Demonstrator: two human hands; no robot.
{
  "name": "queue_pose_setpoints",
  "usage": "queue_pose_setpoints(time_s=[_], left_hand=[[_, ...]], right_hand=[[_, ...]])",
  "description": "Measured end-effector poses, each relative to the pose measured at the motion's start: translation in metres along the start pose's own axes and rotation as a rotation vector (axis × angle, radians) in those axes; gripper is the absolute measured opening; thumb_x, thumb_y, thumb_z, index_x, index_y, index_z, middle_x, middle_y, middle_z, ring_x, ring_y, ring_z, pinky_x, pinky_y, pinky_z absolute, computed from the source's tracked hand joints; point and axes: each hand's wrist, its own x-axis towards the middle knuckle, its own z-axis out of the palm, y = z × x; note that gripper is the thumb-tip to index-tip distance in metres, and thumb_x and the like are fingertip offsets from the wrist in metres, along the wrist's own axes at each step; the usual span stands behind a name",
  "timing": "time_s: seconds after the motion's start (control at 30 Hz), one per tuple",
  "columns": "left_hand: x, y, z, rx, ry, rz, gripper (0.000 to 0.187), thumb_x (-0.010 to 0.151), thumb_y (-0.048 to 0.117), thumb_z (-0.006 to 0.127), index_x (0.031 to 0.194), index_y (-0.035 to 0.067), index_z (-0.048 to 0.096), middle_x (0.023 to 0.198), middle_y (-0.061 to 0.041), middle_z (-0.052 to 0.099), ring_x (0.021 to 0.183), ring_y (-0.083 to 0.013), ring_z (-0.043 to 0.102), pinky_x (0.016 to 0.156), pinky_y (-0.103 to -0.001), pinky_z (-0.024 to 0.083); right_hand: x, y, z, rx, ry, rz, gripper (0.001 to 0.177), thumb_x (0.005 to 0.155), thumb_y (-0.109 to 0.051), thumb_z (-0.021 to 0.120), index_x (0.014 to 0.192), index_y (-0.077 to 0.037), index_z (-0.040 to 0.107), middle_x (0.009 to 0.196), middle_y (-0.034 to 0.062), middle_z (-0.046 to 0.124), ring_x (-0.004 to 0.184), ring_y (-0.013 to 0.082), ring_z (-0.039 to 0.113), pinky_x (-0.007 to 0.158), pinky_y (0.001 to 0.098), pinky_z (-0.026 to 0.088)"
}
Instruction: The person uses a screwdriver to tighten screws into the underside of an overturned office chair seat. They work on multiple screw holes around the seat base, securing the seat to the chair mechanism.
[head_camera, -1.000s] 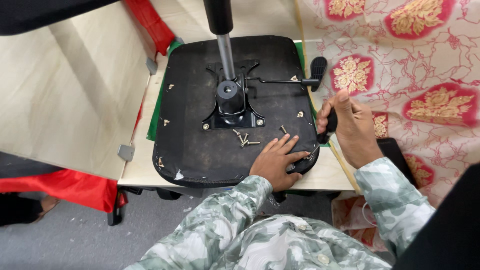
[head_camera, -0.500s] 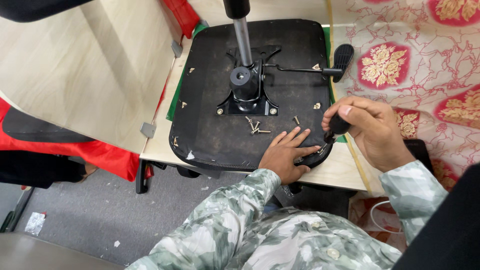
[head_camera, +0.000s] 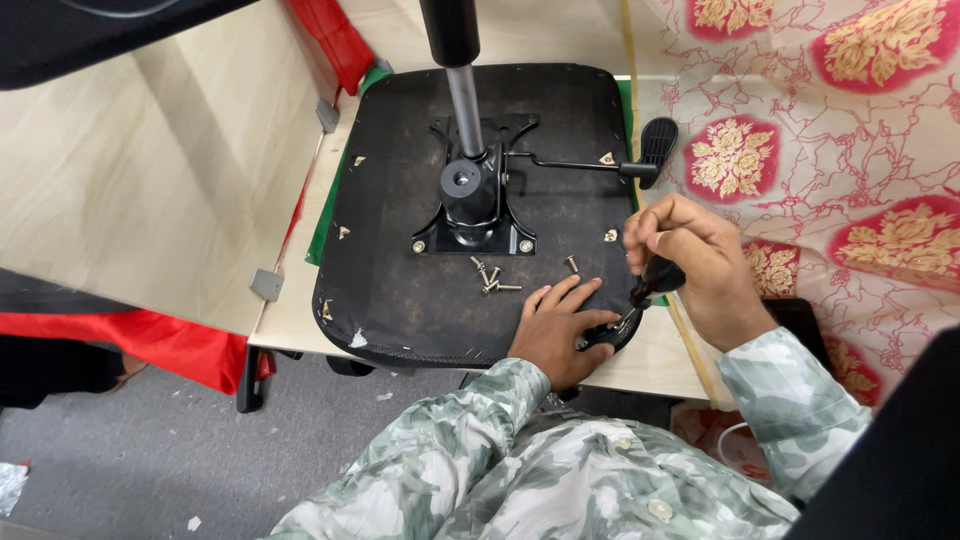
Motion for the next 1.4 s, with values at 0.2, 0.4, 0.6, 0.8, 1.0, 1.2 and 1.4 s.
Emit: queue_pose_setpoints(time_s=[0.2,0.4,0.6,0.8,1.0,1.2,1.4], left_hand=[[0.025,-0.002,0.014,-0.039,0.158,0.059,0.017,0.076,0.027,0.082,0.089,0.016,0.080,0.113,-0.002,0.065,0.120,-0.0239,0.054,0.104,-0.044,0.038],[0.027,-0.019,0.035,-0.084,0.266,0.256,0.013,0.086,0.021,0.077,0.095,0.011,0.076,0.091,-0.002,0.064,0.095,-0.0246,0.059,0.091,-0.040,0.043],[0.026,-0.021,0.030,-0.143,0.244,0.261,0.010,0.085,0.018,0.075,0.091,0.010,0.075,0.088,-0.004,0.064,0.093,-0.0254,0.059,0.089,-0.040,0.044],[0.028,-0.015,0.023,-0.164,0.225,0.258,0.009,0.083,0.017,0.074,0.089,0.010,0.075,0.089,-0.003,0.065,0.093,-0.0251,0.059,0.088,-0.040,0.043],[0.026,-0.018,0.021,-0.179,0.185,0.239,0.012,0.084,0.019,0.074,0.093,0.010,0.076,0.089,-0.003,0.065,0.094,-0.0253,0.059,0.090,-0.041,0.043],[0.026,-0.019,0.020,-0.174,0.149,0.226,0.012,0.085,0.020,0.073,0.094,0.011,0.076,0.089,-0.003,0.065,0.096,-0.0248,0.059,0.091,-0.040,0.043],[0.026,-0.020,0.022,-0.142,0.163,0.238,0.013,0.085,0.021,0.073,0.094,0.011,0.075,0.089,-0.003,0.065,0.095,-0.0248,0.059,0.091,-0.040,0.043]], right_hand=[[0.005,-0.015,0.006,-0.296,0.020,0.069,0.034,0.104,-0.016,0.041,0.091,0.001,0.067,0.074,0.0106,0.065,0.072,0.0177,0.066,0.075,0.0319,0.054],[-0.005,0.001,0.002,-0.209,0.210,0.030,0.049,0.113,-0.032,0.040,0.083,0.002,0.059,0.075,0.0086,0.062,0.072,0.0178,0.061,0.072,0.0322,0.051],[-0.020,0.001,0.008,0.029,0.254,0.001,0.040,0.110,-0.033,0.043,0.098,0.002,0.059,0.091,0.0108,0.061,0.086,0.0180,0.061,0.083,0.0337,0.052],[-0.019,-0.009,0.008,0.028,0.097,0.080,0.033,0.103,-0.026,0.052,0.103,0.005,0.064,0.101,0.0126,0.064,0.096,0.0186,0.059,0.089,0.0337,0.047],[-0.012,-0.002,0.011,-0.243,0.083,-0.004,0.009,0.094,-0.010,0.066,0.092,-0.001,0.066,0.102,0.0078,0.065,0.095,0.0114,0.056,0.088,0.0277,0.045],[0.000,0.004,0.016,-0.235,0.155,-0.043,0.017,0.087,0.001,0.065,0.082,-0.005,0.050,0.106,0.0055,0.061,0.093,0.0116,0.053,0.083,0.0274,0.042],[0.007,-0.003,0.023,0.030,0.146,0.016,0.011,0.093,-0.008,0.048,0.095,-0.006,0.059,0.094,0.0117,0.071,0.076,0.0181,0.066,0.076,0.0308,0.052]])
